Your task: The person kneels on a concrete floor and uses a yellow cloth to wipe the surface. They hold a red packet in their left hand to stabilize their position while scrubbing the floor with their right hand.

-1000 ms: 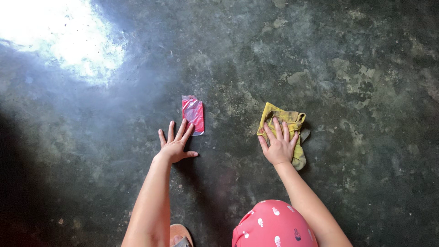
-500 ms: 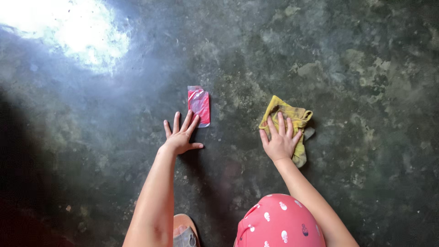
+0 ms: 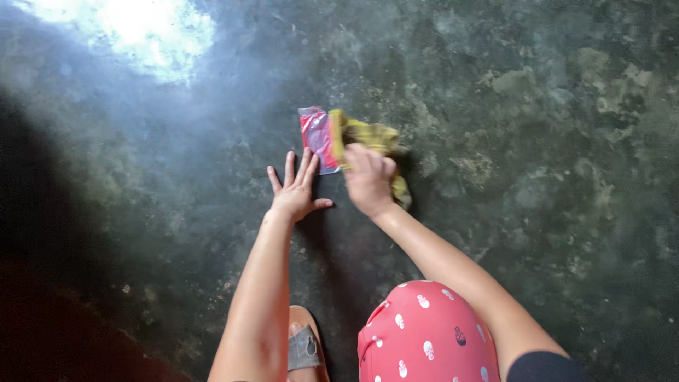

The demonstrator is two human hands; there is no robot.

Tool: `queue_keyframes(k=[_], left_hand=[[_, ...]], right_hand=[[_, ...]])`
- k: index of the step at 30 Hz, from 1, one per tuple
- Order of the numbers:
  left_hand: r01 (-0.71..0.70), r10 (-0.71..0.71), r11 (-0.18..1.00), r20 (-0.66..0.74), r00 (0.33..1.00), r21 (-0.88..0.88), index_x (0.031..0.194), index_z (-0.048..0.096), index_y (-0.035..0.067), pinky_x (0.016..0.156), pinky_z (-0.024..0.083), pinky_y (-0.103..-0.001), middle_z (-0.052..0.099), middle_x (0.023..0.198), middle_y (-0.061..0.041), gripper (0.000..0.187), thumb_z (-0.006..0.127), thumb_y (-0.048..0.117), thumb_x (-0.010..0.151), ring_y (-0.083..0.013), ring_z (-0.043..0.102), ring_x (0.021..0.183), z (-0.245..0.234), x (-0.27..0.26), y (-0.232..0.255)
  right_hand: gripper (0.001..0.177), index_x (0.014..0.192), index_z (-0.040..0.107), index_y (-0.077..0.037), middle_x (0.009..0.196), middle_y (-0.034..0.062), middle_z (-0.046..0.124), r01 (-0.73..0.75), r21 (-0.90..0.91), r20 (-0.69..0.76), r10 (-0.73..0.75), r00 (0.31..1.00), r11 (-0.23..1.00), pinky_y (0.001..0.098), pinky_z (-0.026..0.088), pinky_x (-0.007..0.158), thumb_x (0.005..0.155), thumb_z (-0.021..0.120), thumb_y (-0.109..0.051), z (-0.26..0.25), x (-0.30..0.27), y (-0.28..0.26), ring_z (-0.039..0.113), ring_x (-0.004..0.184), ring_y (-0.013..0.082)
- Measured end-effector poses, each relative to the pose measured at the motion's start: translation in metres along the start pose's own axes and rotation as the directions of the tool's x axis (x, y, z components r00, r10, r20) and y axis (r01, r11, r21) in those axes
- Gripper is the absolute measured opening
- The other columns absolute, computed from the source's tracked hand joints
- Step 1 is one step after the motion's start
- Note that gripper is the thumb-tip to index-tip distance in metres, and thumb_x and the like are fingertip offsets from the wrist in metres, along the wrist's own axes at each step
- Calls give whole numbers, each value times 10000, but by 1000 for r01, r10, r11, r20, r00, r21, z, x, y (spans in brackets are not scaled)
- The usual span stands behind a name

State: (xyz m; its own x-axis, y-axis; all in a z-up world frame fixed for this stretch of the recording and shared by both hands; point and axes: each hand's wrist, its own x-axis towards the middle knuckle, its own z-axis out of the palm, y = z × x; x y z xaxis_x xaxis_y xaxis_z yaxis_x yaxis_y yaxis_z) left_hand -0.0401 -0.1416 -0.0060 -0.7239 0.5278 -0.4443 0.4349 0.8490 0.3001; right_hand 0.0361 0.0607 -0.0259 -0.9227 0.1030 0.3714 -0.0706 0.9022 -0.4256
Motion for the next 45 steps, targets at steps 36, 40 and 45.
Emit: queue_keyframes(k=[36,40,45], left_hand=[[313,-299,925,96,949,-214,1633,-17,254,1135,-129,-749,-126,1726,14,1352,812,665,647,-386,-174,1566,-18,-101,-122],[325,-295,921,160,942,-216,1631,-45,260,1133,-139,-743,-151,1720,11,1348,819,641,670,-384,-200,1561,-34,-102,-119],[367,-310,908,264,913,-202,1630,-71,257,1135,-154,-732,-179,1715,6,1349,822,628,688,-391,-227,1553,-40,-98,-121]], right_hand=[[632,1530,379,-372,1690,31,257,217,-304,296,-124,947,928,769,30,1187,967,483,-640,46,147,-40,205,1582,314],[657,1539,315,-508,1706,-87,326,656,48,227,-648,727,753,703,96,1300,942,528,-679,-15,41,-18,302,1621,190],[722,1584,346,-118,1707,181,248,-98,-405,245,211,946,909,800,126,1079,1057,359,-612,4,177,85,197,1538,422]])
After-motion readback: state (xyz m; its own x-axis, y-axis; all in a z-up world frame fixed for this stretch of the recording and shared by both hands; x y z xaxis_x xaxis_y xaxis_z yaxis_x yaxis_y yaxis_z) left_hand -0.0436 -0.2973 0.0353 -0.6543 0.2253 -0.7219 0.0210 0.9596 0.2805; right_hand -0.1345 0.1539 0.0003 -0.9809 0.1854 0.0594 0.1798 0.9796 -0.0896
